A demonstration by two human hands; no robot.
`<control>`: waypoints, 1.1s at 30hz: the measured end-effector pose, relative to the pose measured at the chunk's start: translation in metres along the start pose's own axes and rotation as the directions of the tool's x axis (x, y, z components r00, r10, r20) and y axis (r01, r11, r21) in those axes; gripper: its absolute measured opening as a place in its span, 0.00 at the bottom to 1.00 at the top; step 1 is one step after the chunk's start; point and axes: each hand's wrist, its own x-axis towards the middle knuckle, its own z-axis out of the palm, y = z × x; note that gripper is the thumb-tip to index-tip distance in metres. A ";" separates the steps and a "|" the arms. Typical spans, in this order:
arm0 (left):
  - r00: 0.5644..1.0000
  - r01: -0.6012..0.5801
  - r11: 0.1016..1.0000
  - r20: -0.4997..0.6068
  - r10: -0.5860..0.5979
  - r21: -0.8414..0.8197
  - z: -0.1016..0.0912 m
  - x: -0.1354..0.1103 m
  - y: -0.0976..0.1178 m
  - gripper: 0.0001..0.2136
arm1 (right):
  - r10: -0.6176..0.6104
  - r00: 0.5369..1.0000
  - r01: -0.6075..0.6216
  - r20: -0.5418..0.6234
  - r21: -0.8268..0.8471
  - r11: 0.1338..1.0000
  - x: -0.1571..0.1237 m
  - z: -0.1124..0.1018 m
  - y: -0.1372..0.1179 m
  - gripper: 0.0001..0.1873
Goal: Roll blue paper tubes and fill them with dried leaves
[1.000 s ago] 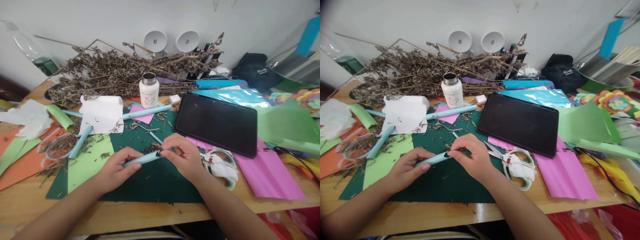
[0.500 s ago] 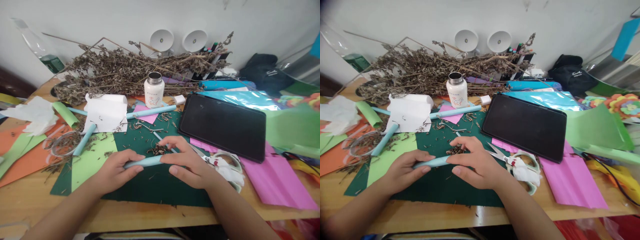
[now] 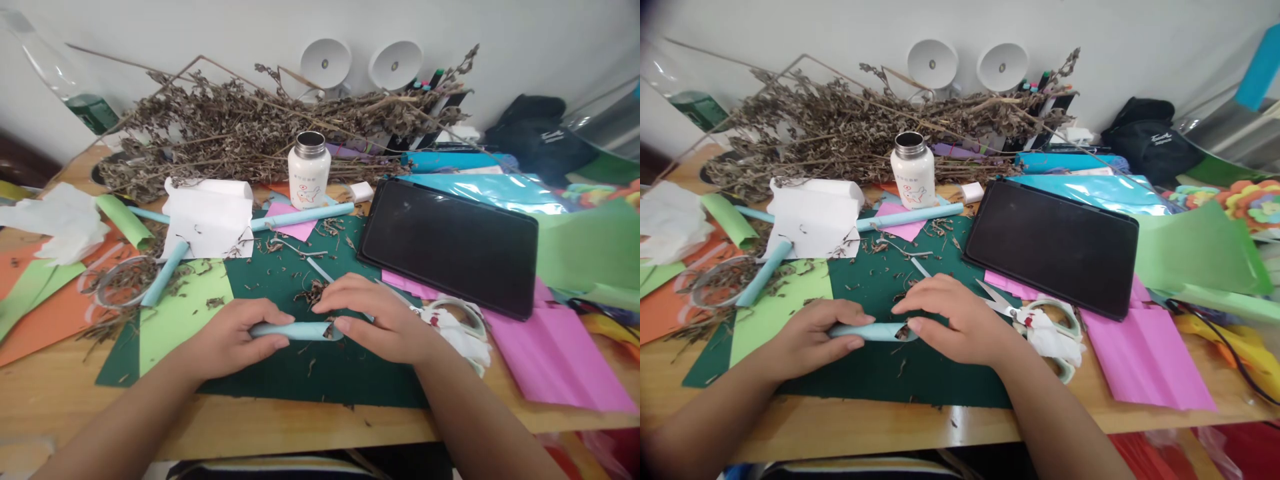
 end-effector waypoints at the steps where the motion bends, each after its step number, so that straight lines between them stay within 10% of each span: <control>1: 1.000 -0.012 1.000 -0.001 0.012 -0.006 0.000 0.000 0.000 0.08 | -0.007 1.000 0.007 -0.006 0.003 1.000 0.000 0.000 0.000 0.10; 7: 0.999 -0.015 1.000 -0.043 0.016 0.016 -0.002 -0.004 -0.003 0.08 | -0.130 0.971 0.118 -0.199 -0.072 0.990 -0.002 0.001 -0.001 0.06; 13: 0.998 -0.016 0.999 -0.067 0.018 0.034 -0.003 -0.005 -0.003 0.07 | -0.048 0.990 0.088 0.131 -0.320 0.943 -0.005 -0.003 -0.011 0.11; 19: 0.996 -0.083 0.996 -0.033 0.083 0.012 -0.001 -0.004 0.002 0.06 | 0.107 0.912 0.042 0.396 -0.349 0.936 -0.001 0.000 -0.018 0.12; 23: 0.997 -0.027 0.997 -0.073 0.022 -0.078 -0.004 -0.004 0.002 0.06 | -0.005 0.966 0.067 0.258 -0.232 0.970 -0.004 -0.002 -0.014 0.09; 28: 0.943 0.142 0.926 -0.236 -0.234 -0.351 -0.015 -0.007 -0.010 0.05 | -0.013 0.947 -0.029 -0.320 -0.127 0.991 -0.008 -0.009 0.008 0.11; 33: 0.879 0.206 0.831 -0.275 -0.389 -0.517 -0.014 -0.002 -0.017 0.10 | 0.219 0.972 -0.225 -0.085 -0.612 0.758 0.006 0.009 0.019 0.22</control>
